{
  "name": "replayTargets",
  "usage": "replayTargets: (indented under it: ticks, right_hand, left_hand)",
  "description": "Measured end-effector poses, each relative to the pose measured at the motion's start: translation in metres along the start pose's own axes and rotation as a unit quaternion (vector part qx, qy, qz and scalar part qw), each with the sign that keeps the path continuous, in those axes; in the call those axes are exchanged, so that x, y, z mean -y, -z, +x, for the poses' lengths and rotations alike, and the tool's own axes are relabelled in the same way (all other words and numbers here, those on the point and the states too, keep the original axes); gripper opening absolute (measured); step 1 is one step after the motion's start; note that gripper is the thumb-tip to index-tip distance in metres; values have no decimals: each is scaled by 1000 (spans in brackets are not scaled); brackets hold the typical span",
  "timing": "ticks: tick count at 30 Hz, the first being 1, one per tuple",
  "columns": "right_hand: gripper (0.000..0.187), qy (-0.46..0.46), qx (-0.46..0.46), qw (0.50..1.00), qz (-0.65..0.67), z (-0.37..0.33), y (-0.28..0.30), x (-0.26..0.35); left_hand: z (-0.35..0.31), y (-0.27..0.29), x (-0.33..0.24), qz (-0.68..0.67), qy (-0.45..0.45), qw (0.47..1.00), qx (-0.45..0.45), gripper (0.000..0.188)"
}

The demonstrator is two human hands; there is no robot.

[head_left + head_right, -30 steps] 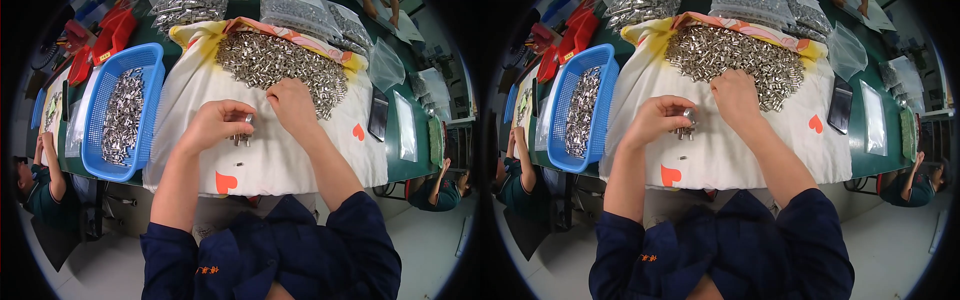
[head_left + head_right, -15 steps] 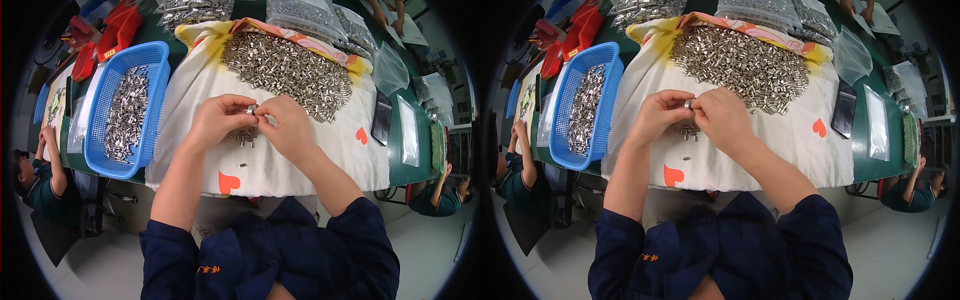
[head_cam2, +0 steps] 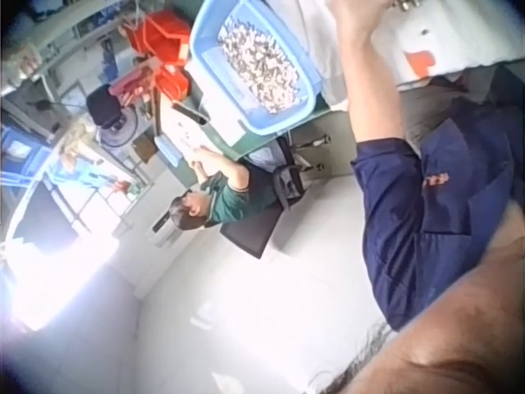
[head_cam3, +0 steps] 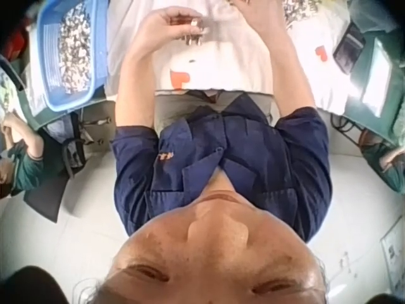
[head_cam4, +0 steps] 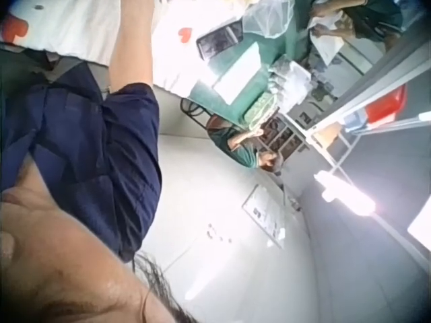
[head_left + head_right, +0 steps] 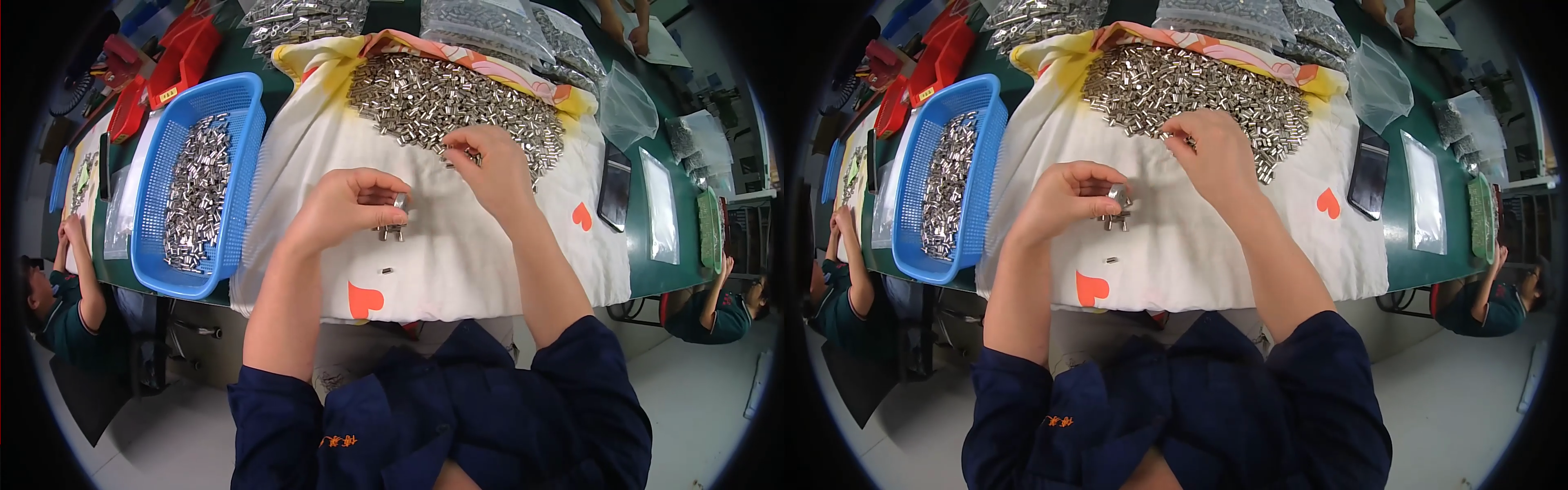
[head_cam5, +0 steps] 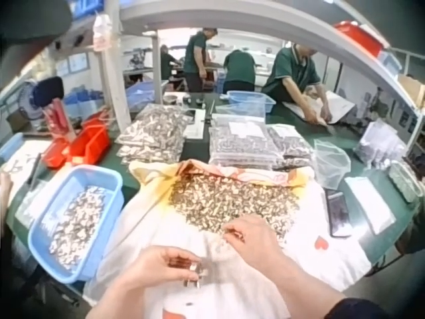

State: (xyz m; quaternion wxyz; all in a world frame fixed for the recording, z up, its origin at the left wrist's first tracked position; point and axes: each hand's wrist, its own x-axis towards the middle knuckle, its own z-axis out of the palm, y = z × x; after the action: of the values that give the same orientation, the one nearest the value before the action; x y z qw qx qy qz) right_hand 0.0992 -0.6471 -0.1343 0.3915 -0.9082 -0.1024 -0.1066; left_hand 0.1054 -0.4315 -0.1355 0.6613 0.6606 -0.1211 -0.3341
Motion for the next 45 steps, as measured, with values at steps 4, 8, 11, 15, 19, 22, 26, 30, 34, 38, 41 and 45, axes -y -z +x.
replayTargets:
  ticks: [4, 8, 11, 15, 19, 22, 26, 30, 34, 38, 41, 45]
  right_hand:
    - [10, 63, -33, 982, -178, 3, -16, -6]
    - [5, 48, -11, 969, -244, 2, -23, 0]
    - [5, 13, 9, 975, -219, -1, -21, -5]
    - [5, 35, -19, 972, -233, 0, -22, -2]
    - [4, 38, 3, 969, -245, -1, -22, 2]
    - [4, 60, 3, 984, -167, -2, -17, 5]
    - [5, -107, 133, 970, 172, -11, -9, 32]
    - [8, -39, 102, 979, 173, -14, -17, 32]
    - [5, 70, 28, 995, 59, -17, -21, 35]
    - [7, 156, -45, 985, -50, -19, -32, 35]
    - [7, 167, -43, 982, -75, -20, -32, 33]
    - [7, 162, -36, 984, -72, -21, -29, 39]
  left_hand:
    - [-1, 1, 3, -7, -11, 1000, 11, 27]
    - [0, 2, 5, -4, -13, 1000, 17, 27]
    - [2, 1, 6, -6, -13, 1000, 18, 27]
    - [2, 0, 4, 4, -13, 1000, 9, 27]
    - [2, 2, 1, -12, -1, 1000, 9, 28]
    - [4, 3, 2, -13, -15, 1000, -12, 30]
    - [7, 5, 9, -47, -36, 997, -54, 31]
    - [7, 4, 8, -68, -62, 994, -51, 31]
    - [8, 3, 10, -58, -62, 995, -46, 33]
    - [8, -1, 12, -34, -53, 995, -83, 31]
    - [8, -3, 10, 8, -58, 994, -96, 31]
    - [6, -2, 10, 1, -62, 994, -90, 32]
